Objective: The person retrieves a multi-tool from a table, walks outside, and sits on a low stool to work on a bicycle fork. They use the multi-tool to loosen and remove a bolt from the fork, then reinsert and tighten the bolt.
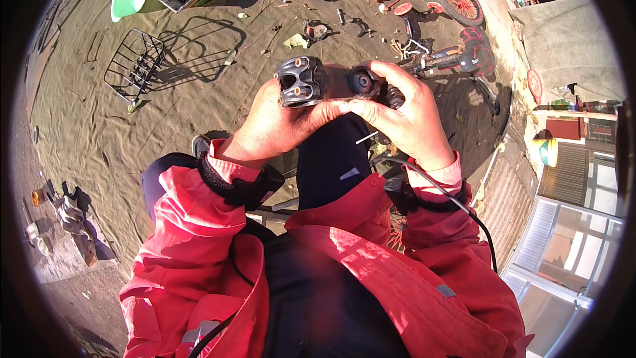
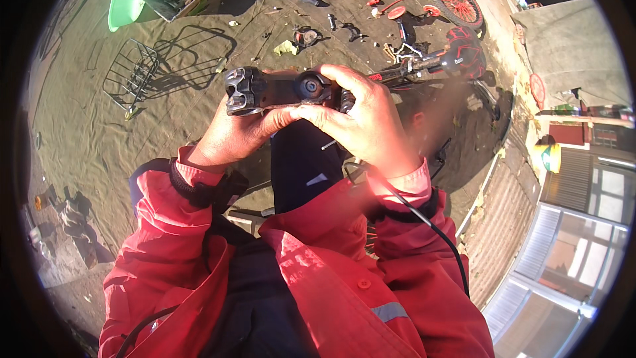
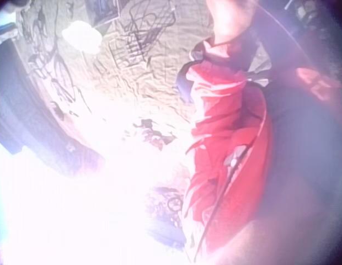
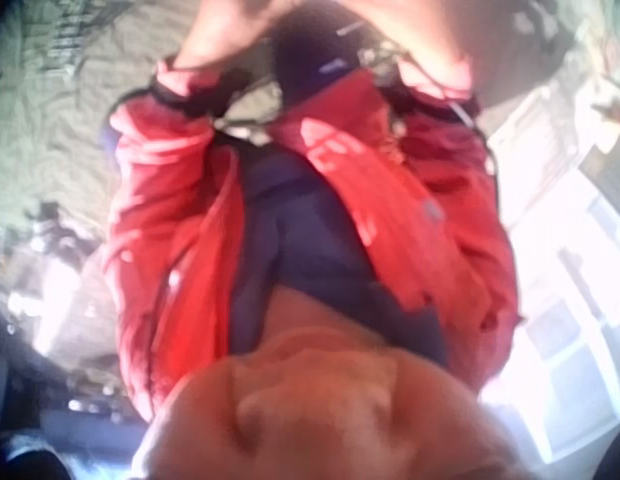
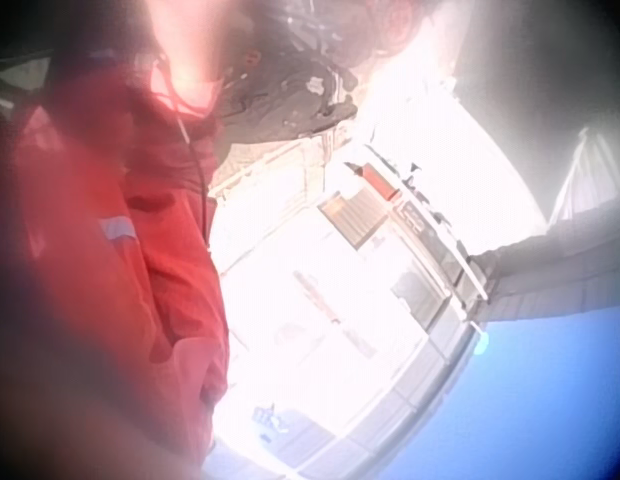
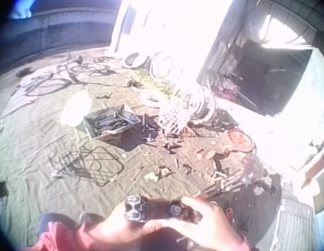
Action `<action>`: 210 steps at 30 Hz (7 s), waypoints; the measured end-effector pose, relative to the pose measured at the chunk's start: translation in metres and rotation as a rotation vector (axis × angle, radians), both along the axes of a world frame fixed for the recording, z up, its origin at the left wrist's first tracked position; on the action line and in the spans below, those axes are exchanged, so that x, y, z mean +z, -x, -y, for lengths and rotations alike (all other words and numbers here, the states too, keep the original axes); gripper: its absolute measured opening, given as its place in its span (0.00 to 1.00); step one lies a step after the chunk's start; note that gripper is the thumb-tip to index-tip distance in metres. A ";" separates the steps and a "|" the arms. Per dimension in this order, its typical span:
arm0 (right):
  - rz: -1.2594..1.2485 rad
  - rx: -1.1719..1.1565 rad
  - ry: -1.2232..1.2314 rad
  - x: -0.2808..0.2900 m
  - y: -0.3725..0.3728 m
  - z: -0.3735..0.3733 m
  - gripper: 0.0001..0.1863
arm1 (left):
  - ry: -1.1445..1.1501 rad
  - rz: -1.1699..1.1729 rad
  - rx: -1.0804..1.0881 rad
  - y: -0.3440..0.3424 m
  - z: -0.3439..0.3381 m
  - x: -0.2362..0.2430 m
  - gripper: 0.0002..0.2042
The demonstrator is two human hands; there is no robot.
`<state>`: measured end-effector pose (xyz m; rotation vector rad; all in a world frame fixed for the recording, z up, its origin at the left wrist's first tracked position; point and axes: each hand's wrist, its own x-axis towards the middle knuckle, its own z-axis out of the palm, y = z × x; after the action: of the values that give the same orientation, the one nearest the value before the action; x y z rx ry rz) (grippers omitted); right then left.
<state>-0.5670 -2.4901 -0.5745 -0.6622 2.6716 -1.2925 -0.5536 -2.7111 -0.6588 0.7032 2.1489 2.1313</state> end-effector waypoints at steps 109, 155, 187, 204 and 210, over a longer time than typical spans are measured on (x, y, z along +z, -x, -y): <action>-0.072 0.115 0.104 0.000 0.015 -0.009 0.29 | -0.039 -0.198 0.060 0.003 -0.015 -0.010 0.16; 0.945 -0.724 1.088 -0.089 -0.135 -0.083 0.16 | 0.053 -0.105 0.092 -0.002 -0.012 -0.009 0.13; 0.613 -0.173 0.843 -0.020 -0.089 -0.043 0.27 | 0.047 -0.040 0.031 0.003 -0.014 -0.008 0.19; 0.215 -0.323 0.508 -0.028 -0.085 -0.044 0.33 | 0.084 -0.094 0.059 0.003 -0.013 -0.007 0.18; -0.181 -0.510 0.035 -0.017 -0.084 -0.023 0.29 | 0.077 -0.106 0.081 0.001 -0.012 -0.006 0.17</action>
<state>-0.4827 -2.4670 -0.5911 -0.0952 3.1033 -1.4437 -0.5548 -2.6989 -0.6645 0.7517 2.3379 2.0799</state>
